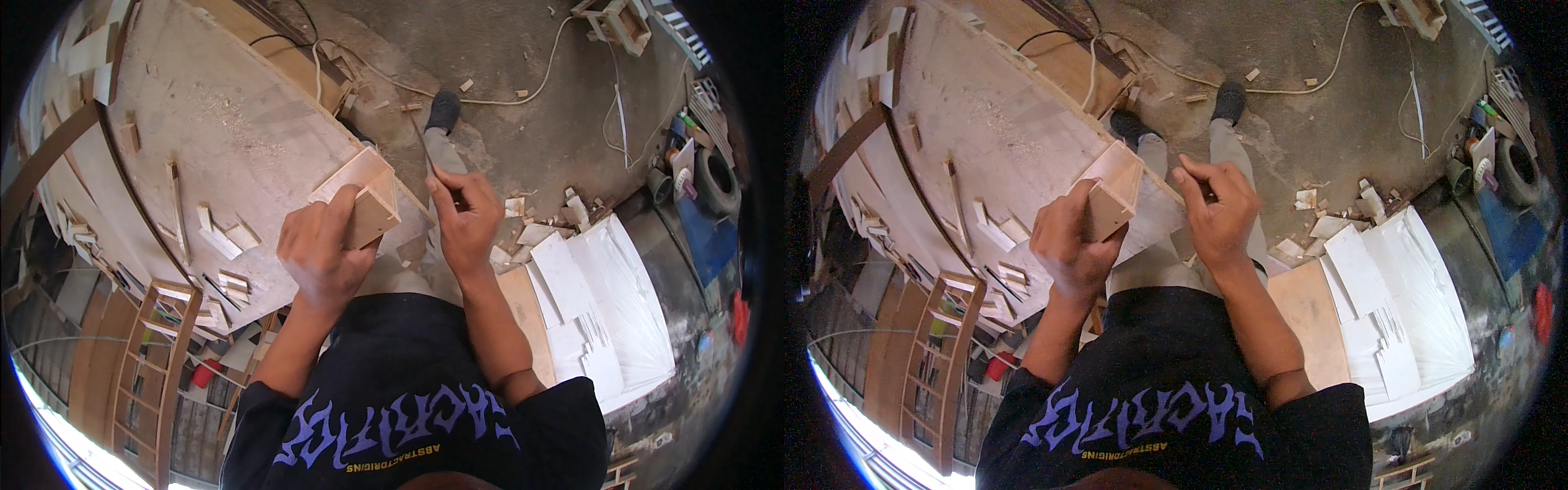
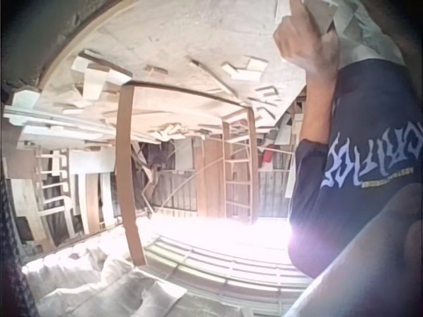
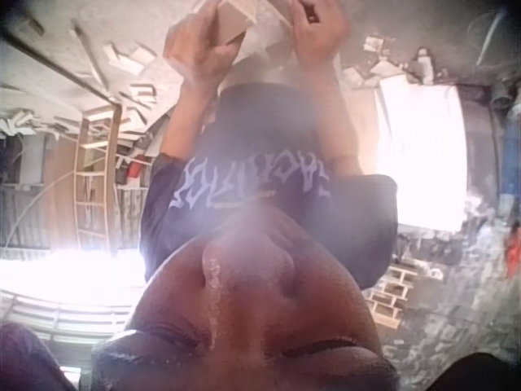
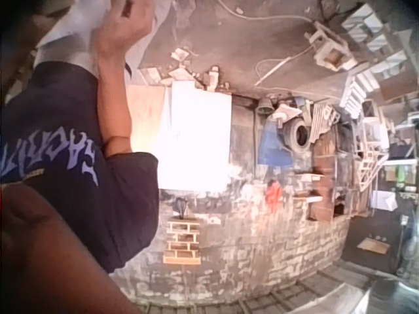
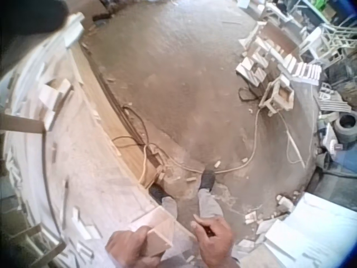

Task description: The person hammers a nail into a wooden board, aligns it with another board to form a joint, and marks the wood with a pencil. The person then uses sandpaper to smooth the surface of the assembled joint.

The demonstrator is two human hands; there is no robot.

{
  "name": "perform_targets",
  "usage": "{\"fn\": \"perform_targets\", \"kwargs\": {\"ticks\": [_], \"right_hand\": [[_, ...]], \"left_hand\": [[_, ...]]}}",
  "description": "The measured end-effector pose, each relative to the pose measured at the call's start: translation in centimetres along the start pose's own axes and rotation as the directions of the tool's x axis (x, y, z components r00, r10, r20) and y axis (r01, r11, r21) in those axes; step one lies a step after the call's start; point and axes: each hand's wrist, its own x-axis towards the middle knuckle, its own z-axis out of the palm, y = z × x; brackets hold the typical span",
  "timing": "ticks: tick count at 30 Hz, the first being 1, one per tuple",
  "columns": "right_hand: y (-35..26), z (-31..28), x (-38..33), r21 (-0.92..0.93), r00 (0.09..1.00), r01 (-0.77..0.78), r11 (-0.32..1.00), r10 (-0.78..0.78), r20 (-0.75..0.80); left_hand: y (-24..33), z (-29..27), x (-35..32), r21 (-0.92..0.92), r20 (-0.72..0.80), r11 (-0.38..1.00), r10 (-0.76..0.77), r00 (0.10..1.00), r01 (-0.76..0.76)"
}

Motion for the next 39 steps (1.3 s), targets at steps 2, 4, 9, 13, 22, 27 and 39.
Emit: {"fn": "perform_targets", "kwargs": {"ticks": [2,4,9,13,22,27,39], "right_hand": [[0.1,-0.3,-0.1,0.089,0.991,-0.059,0.994,0.048,0.126],[0.2,-0.3,-0.2,0.183,0.965,-0.105,0.978,0.055,0.257],[0.9,-0.4,0.1,0.132,0.944,0.067,0.989,-0.106,0.314],[1.7,1.2,0.2,0.118,0.931,0.214,0.97,-0.239,0.276],[0.2,3.4,2.4,0.007,0.894,0.394,0.919,-0.385,0.228],[0.4,3.5,3.8,-0.065,0.845,0.489,0.87,-0.453,0.284],[0.8,4.3,4.3,-0.127,0.826,0.547,0.827,-0.51,0.24]], "left_hand": [[0.0,0.0,0.1,-0.014,0.01,1.0,-0.006,1.0,0.006],[0.0,0.0,0.1,-0.016,0.011,1.0,-0.004,1.0,0.005],[0.2,-0.2,0.0,-0.001,0.012,1.0,0.003,1.0,-0.003],[0.2,-0.4,0.3,0.004,-0.003,1.0,-0.008,1.0,0.008],[-1.6,-1.0,1.6,0.039,-0.048,0.998,-0.049,0.998,0.051],[-2.0,-0.4,3.0,0.0,-0.162,1.0,-0.005,0.987,0.005],[-2.2,-0.2,3.8,-0.028,-0.145,1.0,-0.013,0.989,0.009]]}}
